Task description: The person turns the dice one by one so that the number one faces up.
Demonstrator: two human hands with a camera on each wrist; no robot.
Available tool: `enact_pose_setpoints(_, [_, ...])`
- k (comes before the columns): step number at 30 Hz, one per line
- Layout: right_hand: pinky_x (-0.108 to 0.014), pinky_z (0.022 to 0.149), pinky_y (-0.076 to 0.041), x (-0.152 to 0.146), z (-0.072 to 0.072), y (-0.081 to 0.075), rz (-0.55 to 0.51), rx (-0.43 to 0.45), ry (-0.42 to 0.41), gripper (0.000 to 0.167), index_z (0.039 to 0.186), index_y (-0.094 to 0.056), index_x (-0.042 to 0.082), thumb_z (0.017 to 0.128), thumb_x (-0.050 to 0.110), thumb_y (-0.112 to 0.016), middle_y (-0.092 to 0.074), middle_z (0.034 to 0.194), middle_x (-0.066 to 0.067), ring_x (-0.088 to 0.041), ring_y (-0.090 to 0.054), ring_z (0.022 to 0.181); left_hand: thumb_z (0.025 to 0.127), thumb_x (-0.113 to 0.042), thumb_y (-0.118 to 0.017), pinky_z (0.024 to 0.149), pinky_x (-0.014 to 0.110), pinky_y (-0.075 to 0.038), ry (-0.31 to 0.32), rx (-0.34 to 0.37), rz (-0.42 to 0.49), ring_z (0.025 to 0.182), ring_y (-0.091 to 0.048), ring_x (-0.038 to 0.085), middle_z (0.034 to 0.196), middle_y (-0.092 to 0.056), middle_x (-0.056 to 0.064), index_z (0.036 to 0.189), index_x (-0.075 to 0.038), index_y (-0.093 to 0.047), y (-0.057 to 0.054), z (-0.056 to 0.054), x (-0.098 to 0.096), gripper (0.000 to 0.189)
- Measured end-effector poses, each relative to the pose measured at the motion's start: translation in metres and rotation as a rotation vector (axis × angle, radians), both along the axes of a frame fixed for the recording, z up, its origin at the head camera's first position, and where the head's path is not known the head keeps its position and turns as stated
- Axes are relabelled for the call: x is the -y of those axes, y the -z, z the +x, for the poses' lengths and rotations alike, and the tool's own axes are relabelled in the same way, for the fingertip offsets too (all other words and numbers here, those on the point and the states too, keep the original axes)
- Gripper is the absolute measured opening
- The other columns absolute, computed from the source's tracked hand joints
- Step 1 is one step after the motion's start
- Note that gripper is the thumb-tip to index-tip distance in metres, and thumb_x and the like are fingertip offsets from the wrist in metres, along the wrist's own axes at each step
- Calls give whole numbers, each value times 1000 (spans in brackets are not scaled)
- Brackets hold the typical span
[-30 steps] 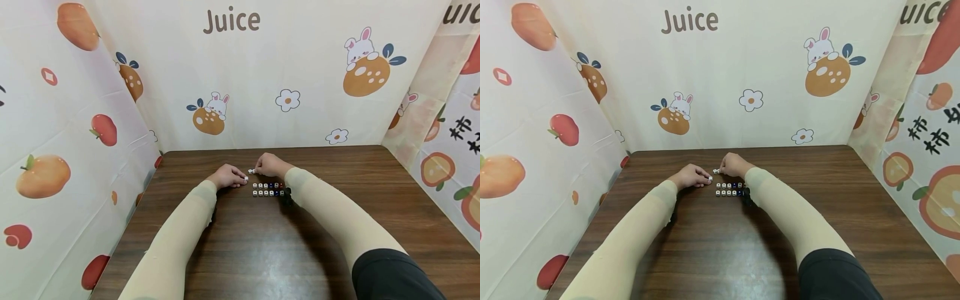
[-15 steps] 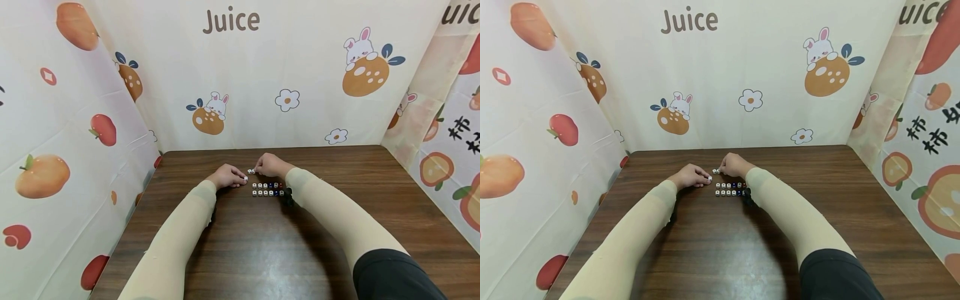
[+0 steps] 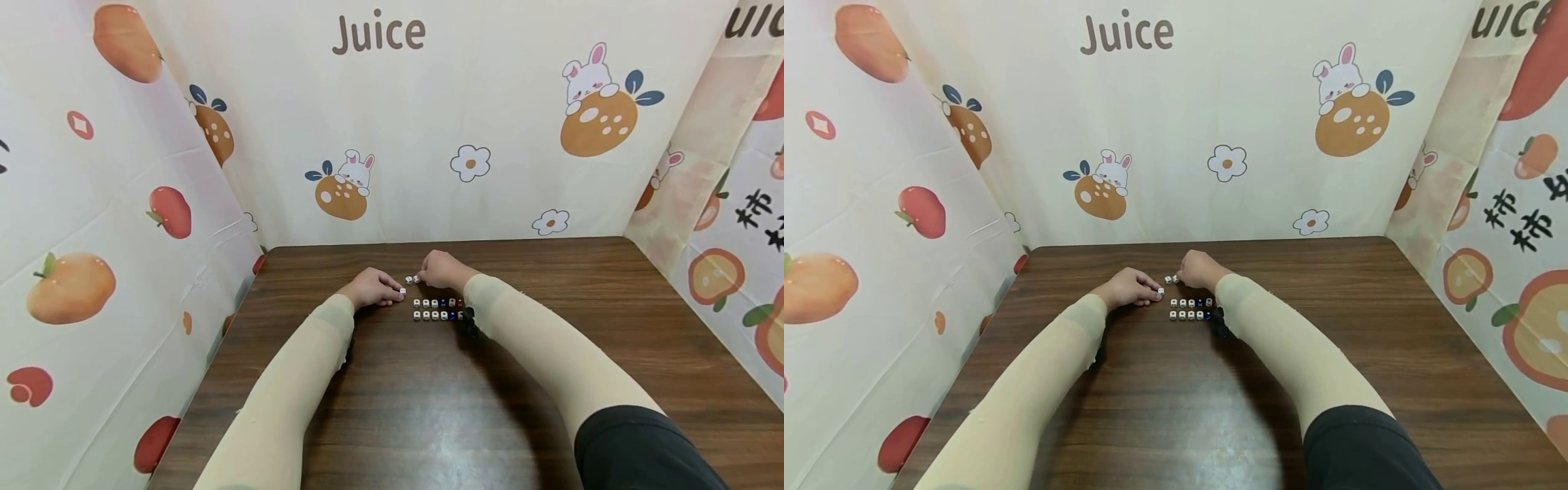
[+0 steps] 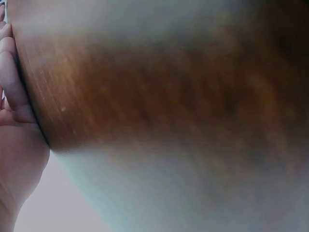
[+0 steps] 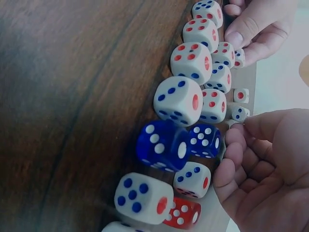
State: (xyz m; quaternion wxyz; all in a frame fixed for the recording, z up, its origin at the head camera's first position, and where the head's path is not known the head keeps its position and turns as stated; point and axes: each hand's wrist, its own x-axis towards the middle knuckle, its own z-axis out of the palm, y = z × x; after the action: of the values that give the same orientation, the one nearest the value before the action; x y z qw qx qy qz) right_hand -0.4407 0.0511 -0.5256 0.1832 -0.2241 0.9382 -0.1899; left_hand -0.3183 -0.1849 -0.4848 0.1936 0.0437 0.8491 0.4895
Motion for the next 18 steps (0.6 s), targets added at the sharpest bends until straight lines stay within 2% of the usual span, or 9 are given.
enact_pose_setpoints(1, [-34,65,-56,-1,-7,8,4,-6,5,39,80,-83,17,111,31,-65,-79,74,3,-17,-69,66,99,-11,-89,67,18,-60,1,0,3,72,-70,2,109,-85,6,117,-3,-88,0,0,0,19])
enact_pose_setpoints(3, [-34,64,-57,-3,-12,12,16,13,23,39,78,-82,19,111,33,-65,-79,74,3,-16,-69,65,99,-11,-89,67,18,-60,-1,0,8,72,-70,2,110,-85,7,117,-3,-88,-1,1,0,20])
enact_pose_setpoints(4, [-33,64,-56,-4,-5,8,12,7,30,39,79,-82,17,111,32,-65,-79,74,3,-16,-69,64,99,-11,-89,67,18,-60,-1,0,9,72,-70,2,110,-85,7,117,-3,-88,-1,1,0,20])
enact_pose_setpoints(7, [-34,63,-57,-6,-3,5,14,27,46,38,84,-83,15,111,31,-63,-80,77,0,-16,-68,65,98,-11,-90,67,18,-60,-3,2,8,71,-70,2,110,-85,7,117,-3,-88,0,0,0,20])
enact_pose_setpoints(10, [-34,62,-56,-6,8,-8,4,46,55,38,88,-84,10,113,24,-59,-80,78,-4,-18,-67,64,98,-12,-91,68,19,-60,-2,3,2,72,-70,2,109,-85,5,116,-4,-88,2,-1,1,20])
enact_pose_setpoints(11, [-34,60,-56,-7,3,-5,-8,58,52,37,89,-84,9,113,23,-59,-79,77,-4,-18,-67,63,98,-12,-91,68,19,-60,-1,4,0,72,-70,3,109,-85,5,116,-4,-88,2,-2,1,20])
enact_pose_setpoints(15, [-32,62,-57,-9,31,-33,-84,70,92,32,101,-85,4,112,17,-58,-80,81,-7,-18,-68,65,98,-13,-91,69,19,-61,5,7,0,73,-70,3,107,-85,4,116,-5,-89,3,-3,2,19])
enact_pose_setpoints(18, [-31,67,-61,-9,53,-53,-136,74,110,25,115,-84,3,112,17,-64,-83,94,-9,-18,-72,73,98,-12,-90,69,19,-61,7,9,6,73,-71,3,107,-85,5,115,-5,-89,3,-4,2,19])
